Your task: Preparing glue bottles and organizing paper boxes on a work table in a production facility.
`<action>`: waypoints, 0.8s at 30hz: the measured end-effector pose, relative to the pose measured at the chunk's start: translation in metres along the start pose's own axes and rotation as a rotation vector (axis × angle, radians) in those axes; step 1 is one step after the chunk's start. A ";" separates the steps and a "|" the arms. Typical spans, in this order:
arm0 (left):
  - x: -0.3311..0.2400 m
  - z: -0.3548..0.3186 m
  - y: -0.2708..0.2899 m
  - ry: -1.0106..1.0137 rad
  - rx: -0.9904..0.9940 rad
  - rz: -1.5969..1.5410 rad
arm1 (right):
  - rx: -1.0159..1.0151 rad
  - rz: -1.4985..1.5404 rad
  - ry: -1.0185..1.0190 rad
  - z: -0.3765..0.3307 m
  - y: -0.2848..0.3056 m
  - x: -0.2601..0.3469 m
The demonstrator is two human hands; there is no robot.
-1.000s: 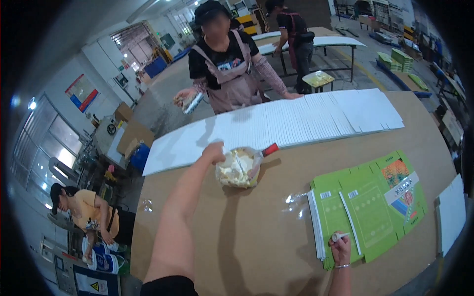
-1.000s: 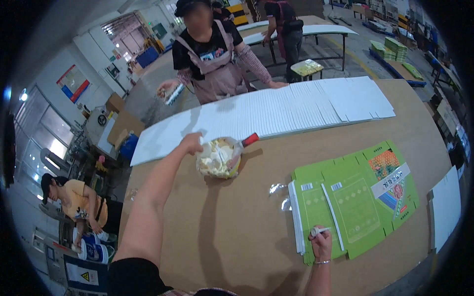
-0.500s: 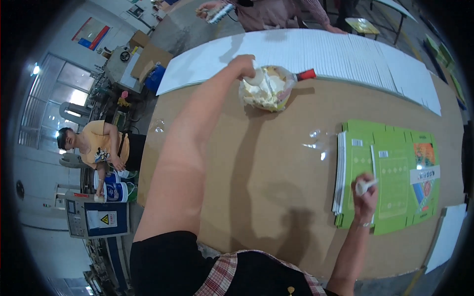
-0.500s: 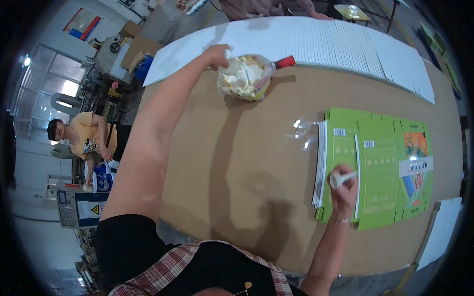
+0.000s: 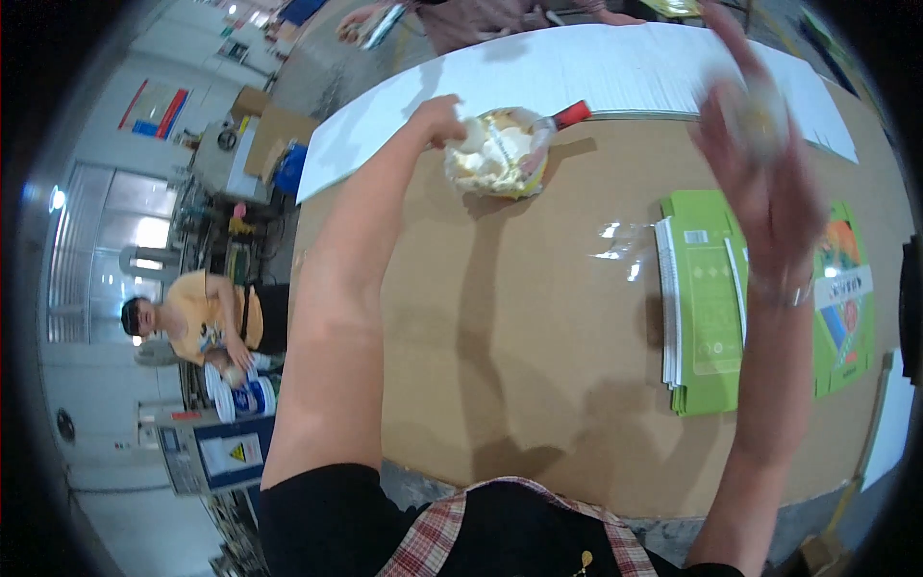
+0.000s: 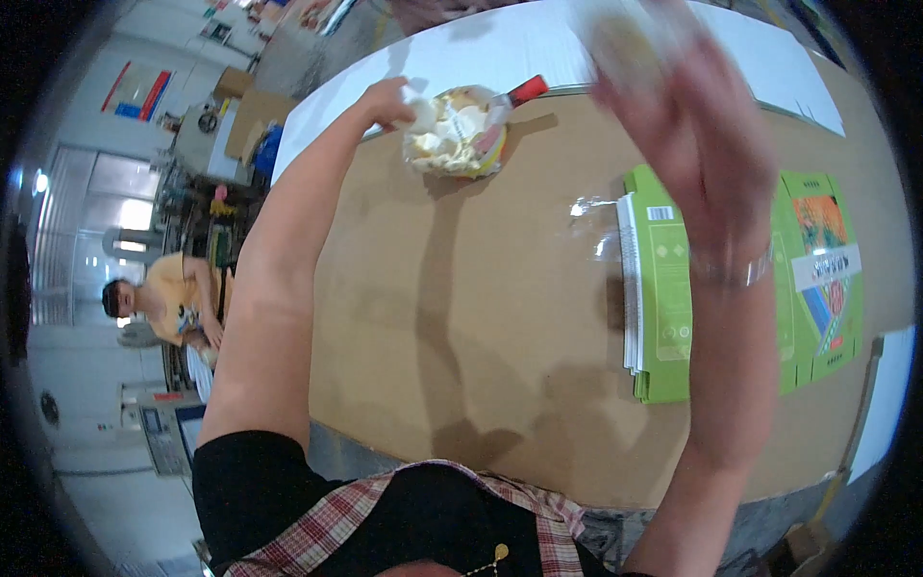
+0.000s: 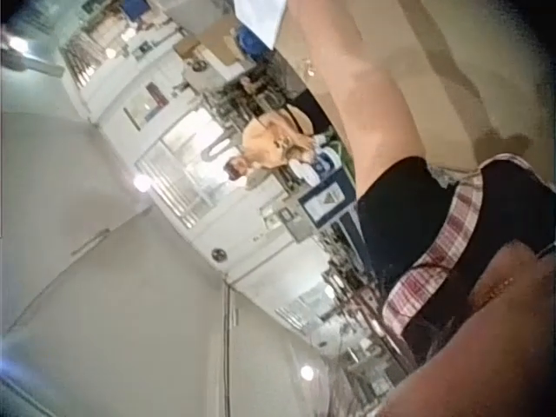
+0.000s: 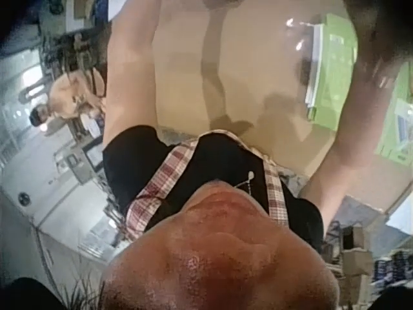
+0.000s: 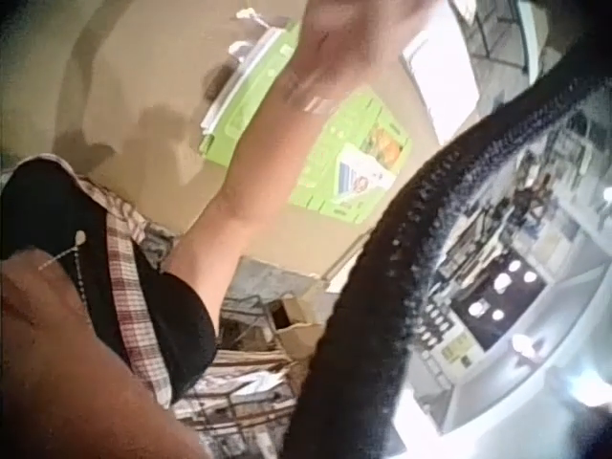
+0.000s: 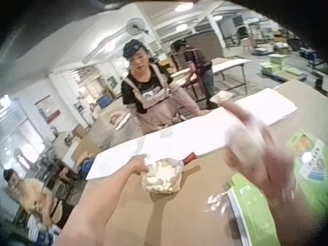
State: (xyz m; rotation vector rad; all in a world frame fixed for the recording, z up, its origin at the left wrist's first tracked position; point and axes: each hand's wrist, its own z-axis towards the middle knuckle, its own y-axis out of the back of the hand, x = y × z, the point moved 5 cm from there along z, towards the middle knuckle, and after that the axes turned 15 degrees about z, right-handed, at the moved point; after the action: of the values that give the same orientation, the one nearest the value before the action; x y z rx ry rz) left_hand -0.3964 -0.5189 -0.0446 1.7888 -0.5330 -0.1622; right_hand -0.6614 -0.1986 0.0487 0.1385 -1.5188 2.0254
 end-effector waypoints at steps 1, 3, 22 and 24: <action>-0.002 0.005 0.000 -0.034 -0.015 0.004 | 0.022 -0.086 -0.028 -0.027 0.015 -0.005; -0.003 0.006 -0.001 -0.012 -0.011 0.009 | -0.053 -0.172 -0.102 -0.079 0.061 -0.020; 0.010 -0.009 -0.005 0.088 -0.025 -0.086 | -0.205 0.005 -0.506 -0.137 0.052 -0.190; 0.001 -0.003 -0.005 0.056 -0.005 -0.132 | -0.119 0.071 -0.533 -0.089 0.040 -0.227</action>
State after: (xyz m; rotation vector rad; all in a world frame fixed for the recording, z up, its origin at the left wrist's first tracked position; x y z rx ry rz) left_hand -0.3926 -0.5159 -0.0478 1.8188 -0.3748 -0.2040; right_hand -0.4731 -0.2149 -0.1105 0.6252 -1.9813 2.0437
